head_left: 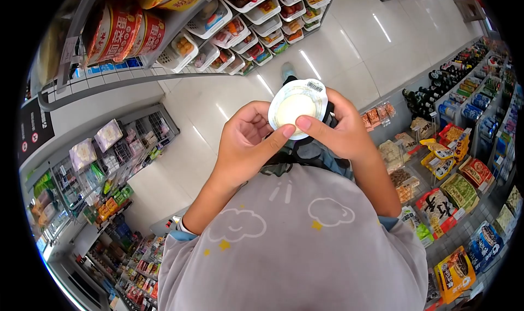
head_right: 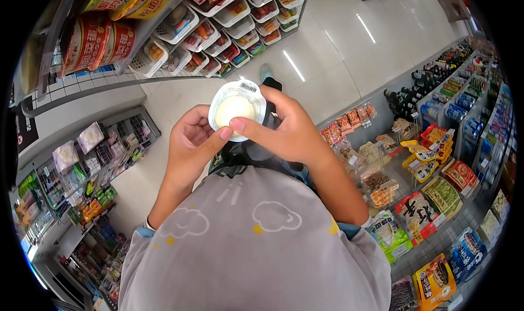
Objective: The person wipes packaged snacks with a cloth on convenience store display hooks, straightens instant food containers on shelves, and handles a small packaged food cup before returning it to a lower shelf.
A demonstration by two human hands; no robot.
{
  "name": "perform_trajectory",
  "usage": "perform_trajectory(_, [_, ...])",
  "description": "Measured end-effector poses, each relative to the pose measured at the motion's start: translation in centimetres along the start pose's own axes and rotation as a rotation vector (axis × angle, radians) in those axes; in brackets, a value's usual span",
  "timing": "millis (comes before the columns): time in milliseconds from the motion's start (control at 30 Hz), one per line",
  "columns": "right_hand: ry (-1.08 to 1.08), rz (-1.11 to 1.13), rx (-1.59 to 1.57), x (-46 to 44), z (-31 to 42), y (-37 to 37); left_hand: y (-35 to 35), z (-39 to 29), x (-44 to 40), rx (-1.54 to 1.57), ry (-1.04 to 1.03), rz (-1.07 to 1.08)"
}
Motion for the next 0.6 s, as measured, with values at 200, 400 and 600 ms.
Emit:
perform_trajectory(200, [0.092,-0.019,0.074,0.9,-0.6,0.8,-0.9,0.0,0.1,-0.066,-0.072,0.007])
perform_trajectory(400, [0.154,-0.024,0.123,2.0,-0.5,1.4,-2.3,0.3,0.2,-0.129,-0.065,0.002])
perform_trajectory(600, [0.179,-0.053,0.085,3.3,0.0,2.0,-3.5,0.3,-0.3,-0.172,-0.058,0.078])
Point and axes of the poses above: each hand's wrist, its own x-axis away from the middle knuckle, its own y-axis out of the back of the hand, z = x × y, the point moved 3 cm from there along -x, towards the middle knuckle, and after that the axes turned 12 degrees about z, right-handed, at the moved point
